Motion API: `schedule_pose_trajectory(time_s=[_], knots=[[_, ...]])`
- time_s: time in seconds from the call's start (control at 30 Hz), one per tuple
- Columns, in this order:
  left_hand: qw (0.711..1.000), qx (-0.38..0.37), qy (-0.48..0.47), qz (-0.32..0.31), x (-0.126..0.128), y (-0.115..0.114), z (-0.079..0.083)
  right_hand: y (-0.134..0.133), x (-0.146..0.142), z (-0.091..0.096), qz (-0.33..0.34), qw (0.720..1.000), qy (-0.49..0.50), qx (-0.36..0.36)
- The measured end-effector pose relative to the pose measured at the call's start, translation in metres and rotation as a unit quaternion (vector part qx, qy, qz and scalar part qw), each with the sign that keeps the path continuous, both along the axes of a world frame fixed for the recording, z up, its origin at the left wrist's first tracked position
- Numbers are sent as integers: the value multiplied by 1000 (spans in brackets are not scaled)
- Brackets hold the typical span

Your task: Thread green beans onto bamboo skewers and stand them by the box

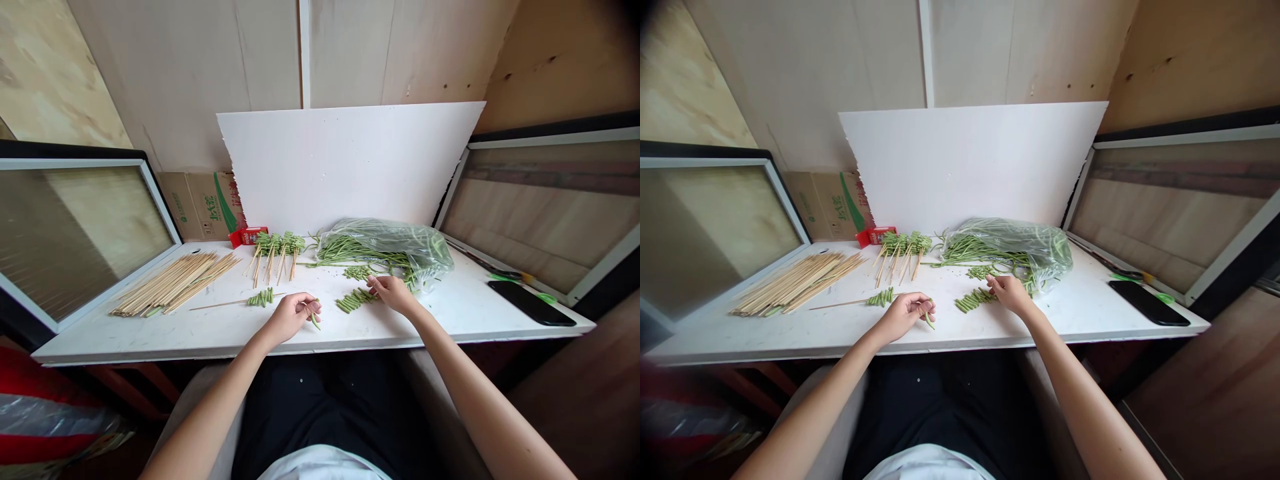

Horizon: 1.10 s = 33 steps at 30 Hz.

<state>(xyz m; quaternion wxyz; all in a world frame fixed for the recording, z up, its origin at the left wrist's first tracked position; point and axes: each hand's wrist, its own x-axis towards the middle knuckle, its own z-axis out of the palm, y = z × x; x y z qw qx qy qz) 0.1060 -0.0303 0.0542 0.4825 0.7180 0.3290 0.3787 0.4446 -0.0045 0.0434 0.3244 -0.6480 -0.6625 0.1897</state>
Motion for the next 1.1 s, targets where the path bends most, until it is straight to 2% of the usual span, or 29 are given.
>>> schedule_pose_trajectory(time_s=[0.13, 0.27, 0.43, 0.5, 0.53, 0.6, 0.67, 0.77, 0.93, 1.1], knots=[[998, -16, -40, 42, -1, 6, -6, 2, 5, -1, -21, 1000, -14, -9], [995, -43, -72, 44, -3, 12, -10, 1, 8, 1, -48, 999, -14, -12], [988, -79, -119, 57, -2, 9, -4, -10, -13, 19, -68, 995, -51, 59], [985, -86, -136, 64, -1, 7, -1, -20, -32, 29, -14, 994, -26, 105], [984, -84, -142, 70, 0, 6, 0, -26, -44, 33, 45, 992, -6, 118], [982, -76, -154, 82, 1, 5, 1, -37, -66, 39, 157, 981, 29, 114], [980, -73, -161, 90, 3, 4, 1, -46, -84, 39, 225, 967, 48, 109], [979, -79, -166, 92, 4, 4, 0, -53, -100, 35, 249, 957, 54, 137], [979, -89, -172, 69, 7, -2, 2, -51, -106, 29, 227, 950, 22, 212], [993, -77, -86, 41, 7, -6, 4, -53, -111, 26, 248, 932, -40, 261]])
